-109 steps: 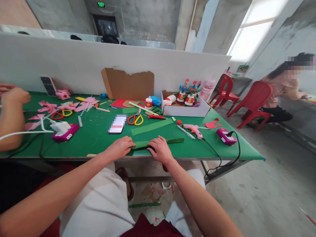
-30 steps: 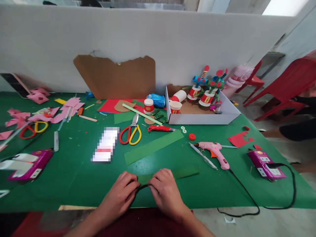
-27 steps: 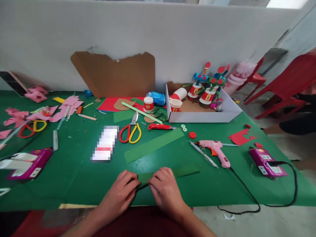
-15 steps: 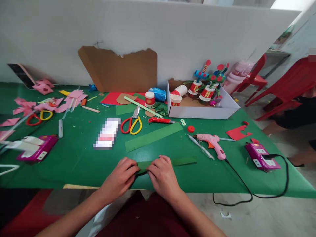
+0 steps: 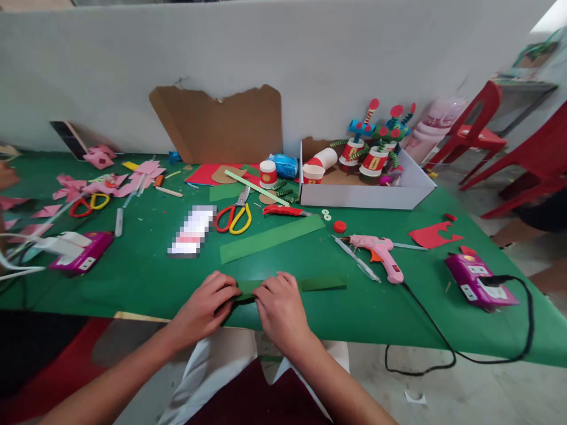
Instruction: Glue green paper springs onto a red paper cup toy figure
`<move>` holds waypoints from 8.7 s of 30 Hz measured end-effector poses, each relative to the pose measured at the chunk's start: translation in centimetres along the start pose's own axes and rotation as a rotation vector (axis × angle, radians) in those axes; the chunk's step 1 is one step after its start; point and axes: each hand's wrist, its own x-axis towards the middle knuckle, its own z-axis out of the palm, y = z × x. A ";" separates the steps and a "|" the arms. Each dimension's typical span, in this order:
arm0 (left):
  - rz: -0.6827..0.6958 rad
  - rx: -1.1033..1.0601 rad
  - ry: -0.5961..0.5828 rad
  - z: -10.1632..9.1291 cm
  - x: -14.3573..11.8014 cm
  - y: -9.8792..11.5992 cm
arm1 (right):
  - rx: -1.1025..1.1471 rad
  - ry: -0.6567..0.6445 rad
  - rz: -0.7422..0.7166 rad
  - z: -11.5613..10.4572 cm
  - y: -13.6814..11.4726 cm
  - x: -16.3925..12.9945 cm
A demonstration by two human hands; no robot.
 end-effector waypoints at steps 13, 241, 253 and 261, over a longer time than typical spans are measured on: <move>0.005 0.004 0.032 0.3 0.1 0.2 | 0.011 0.022 -0.002 0.1 0.1 0.0; -0.147 0.417 -0.126 4.0 3.8 2.1 | -0.334 -0.244 0.132 -1.1 1.9 1.4; -0.201 0.447 -0.064 2.3 1.6 0.1 | -0.347 -0.275 0.131 -1.6 1.5 1.6; -0.275 0.496 -0.117 -0.2 -0.3 -1.6 | -0.349 -0.297 0.137 -1.8 1.3 1.6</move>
